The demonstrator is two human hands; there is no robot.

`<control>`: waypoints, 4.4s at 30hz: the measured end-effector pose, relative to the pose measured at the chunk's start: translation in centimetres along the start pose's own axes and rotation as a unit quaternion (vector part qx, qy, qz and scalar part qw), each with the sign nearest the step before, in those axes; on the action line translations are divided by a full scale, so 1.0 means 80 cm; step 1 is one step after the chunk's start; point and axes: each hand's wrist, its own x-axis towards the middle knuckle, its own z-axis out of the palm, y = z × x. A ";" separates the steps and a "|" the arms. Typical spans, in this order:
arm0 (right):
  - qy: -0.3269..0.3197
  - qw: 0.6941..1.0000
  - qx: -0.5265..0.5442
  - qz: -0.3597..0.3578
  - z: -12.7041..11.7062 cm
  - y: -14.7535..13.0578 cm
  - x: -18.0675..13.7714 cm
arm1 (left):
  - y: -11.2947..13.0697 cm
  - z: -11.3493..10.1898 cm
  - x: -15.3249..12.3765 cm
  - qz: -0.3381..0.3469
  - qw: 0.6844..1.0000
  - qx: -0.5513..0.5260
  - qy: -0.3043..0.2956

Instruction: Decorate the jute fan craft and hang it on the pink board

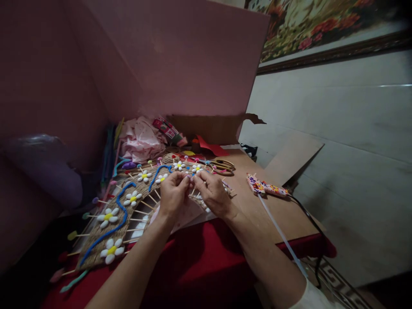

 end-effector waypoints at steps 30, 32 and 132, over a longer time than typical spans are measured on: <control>-0.054 0.901 0.405 0.142 0.000 0.004 0.007 | 0.021 -0.017 -0.004 -0.112 0.983 -0.092 -0.110; -0.057 0.909 0.390 0.137 0.000 0.003 0.008 | 0.019 -0.016 -0.005 -0.103 0.987 -0.080 -0.095; 0.064 0.972 0.211 0.079 0.009 0.017 0.004 | -0.018 -0.004 -0.003 0.197 0.951 0.239 0.016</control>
